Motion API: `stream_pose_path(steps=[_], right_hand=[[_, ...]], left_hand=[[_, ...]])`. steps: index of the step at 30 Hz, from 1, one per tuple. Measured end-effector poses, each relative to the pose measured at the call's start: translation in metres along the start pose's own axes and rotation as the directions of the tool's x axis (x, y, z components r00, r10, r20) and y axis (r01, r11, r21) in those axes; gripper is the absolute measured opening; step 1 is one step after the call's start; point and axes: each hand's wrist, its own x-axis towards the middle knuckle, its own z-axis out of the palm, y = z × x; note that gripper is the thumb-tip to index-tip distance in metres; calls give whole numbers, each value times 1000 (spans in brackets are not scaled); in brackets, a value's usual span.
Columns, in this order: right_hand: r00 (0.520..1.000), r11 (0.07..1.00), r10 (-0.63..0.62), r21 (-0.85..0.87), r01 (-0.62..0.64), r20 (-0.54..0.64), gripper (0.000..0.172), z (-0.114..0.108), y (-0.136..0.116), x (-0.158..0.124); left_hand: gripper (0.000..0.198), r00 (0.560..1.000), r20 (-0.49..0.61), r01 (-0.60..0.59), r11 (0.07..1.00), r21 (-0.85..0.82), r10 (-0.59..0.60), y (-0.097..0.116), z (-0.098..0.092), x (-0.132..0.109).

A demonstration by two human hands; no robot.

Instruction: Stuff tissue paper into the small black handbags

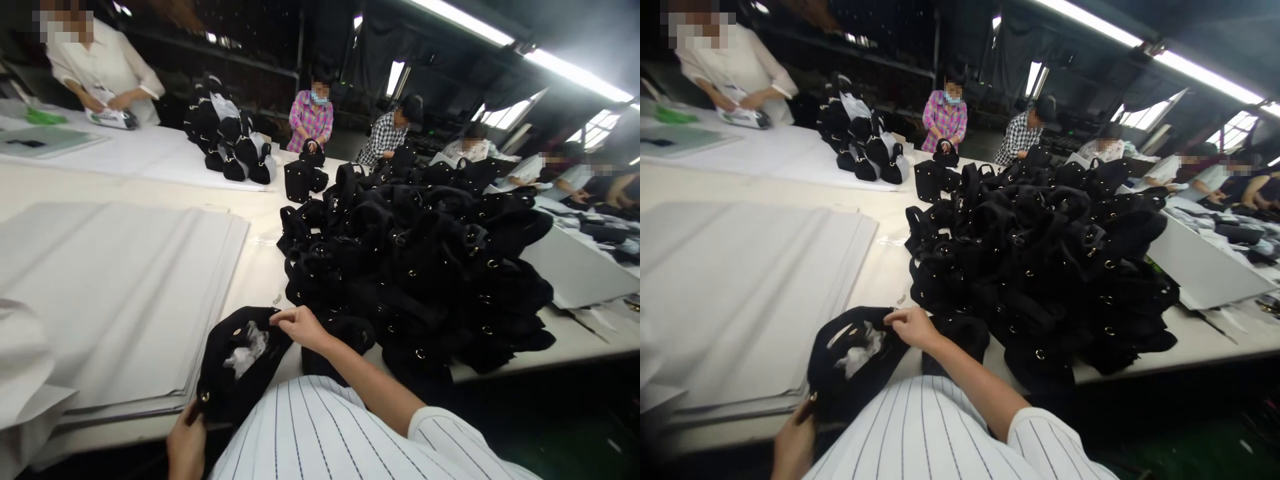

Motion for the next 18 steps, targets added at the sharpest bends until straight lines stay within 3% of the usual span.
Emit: stream_pose_path(steps=[2,4,6,8,11,14,16,18], right_hand=[[987,991,38,-123,-58,-156,26,-6,15,-21],[966,966,127,-191,-171,-224,17,-5,27,-39],[952,939,271,-175,-294,-145,24,1,33,-52],[929,926,366,-113,-359,45,51,7,34,-60],[907,927,367,-5,-374,204,89,16,31,-63],[924,925,378,14,-380,57,89,31,36,-54],[916,922,385,0,-387,-112,71,42,43,-39],[893,922,372,-10,-386,-252,50,50,51,-20]], left_hand=[[48,989,-32,-137,974,183,145,15,-10,0],[55,969,33,-246,954,174,244,43,-10,-5],[59,938,181,-313,946,82,294,74,1,-12],[59,874,368,-366,928,72,316,99,16,-19],[54,771,536,-505,842,188,343,115,39,-25],[53,778,515,-562,764,317,359,112,54,-25],[51,784,491,-595,684,421,380,105,63,-25],[48,753,480,-657,558,507,450,98,71,-25]])
